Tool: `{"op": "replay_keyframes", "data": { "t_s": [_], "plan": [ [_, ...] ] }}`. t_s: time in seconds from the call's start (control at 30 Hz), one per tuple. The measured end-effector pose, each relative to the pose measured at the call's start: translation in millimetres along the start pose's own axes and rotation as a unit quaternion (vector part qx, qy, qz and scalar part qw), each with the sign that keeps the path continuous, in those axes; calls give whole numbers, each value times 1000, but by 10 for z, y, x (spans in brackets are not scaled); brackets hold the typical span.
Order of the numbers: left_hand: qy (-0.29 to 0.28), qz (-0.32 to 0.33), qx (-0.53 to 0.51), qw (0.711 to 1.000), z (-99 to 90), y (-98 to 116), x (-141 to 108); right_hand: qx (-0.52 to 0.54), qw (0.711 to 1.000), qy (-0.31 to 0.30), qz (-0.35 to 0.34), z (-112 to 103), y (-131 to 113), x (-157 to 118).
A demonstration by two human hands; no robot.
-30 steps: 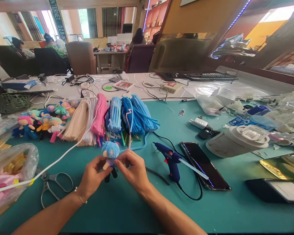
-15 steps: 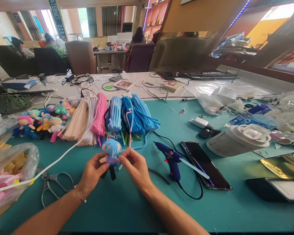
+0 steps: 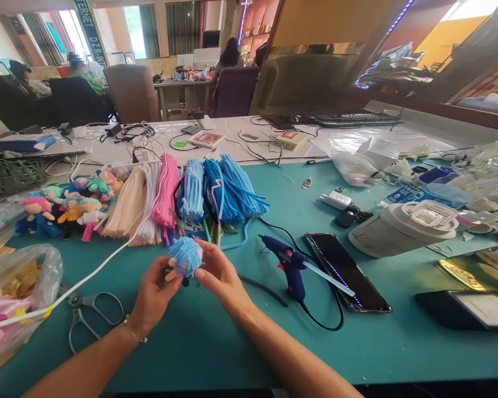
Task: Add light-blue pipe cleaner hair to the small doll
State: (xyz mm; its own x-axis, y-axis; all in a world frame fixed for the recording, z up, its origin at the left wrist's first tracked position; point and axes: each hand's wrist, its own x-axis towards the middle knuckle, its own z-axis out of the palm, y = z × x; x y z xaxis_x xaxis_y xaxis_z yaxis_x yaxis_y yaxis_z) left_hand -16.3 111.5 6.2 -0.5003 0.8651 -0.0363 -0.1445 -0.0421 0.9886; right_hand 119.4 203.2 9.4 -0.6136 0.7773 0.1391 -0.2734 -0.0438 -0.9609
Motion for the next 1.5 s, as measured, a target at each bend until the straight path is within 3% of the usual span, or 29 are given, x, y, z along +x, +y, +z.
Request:
{"op": "replay_keyframes", "data": {
  "t_s": [0.23,0.4,0.7,0.83,0.93,1.07,1.2,1.27,1.37,1.5],
  "plan": [
    [-35,-4,25,999,-47,-17,-12,-5,1000,-12,12,20,-162,-48],
    [-52,-39,-30,997,-46,-40,-3,-40,999,8,7,46,-148,-63],
    [-101,-62,-76,990,-63,8,83,-183,982,15,-37,-8,-173,-31],
    [-89,-68,-119,987,-73,-3,153,-273,958,63,-64,-168,-330,36],
    [-73,-97,-165,979,-48,1,187,-348,931,94,-65,-316,-502,-23],
    [-54,-142,-202,967,31,68,175,-464,882,82,-20,-482,-644,-337],
    [-69,-141,-207,966,112,120,132,-690,720,-2,76,-555,-591,-669],
    [-79,-130,-197,969,131,103,123,-732,675,-16,86,-547,-529,-748],
    [-70,-113,-177,975,130,35,131,-761,645,0,71,-500,-447,-761],
    [-40,-73,-136,987,98,-59,154,-764,642,17,60,-439,-450,-737]
  ]
}}
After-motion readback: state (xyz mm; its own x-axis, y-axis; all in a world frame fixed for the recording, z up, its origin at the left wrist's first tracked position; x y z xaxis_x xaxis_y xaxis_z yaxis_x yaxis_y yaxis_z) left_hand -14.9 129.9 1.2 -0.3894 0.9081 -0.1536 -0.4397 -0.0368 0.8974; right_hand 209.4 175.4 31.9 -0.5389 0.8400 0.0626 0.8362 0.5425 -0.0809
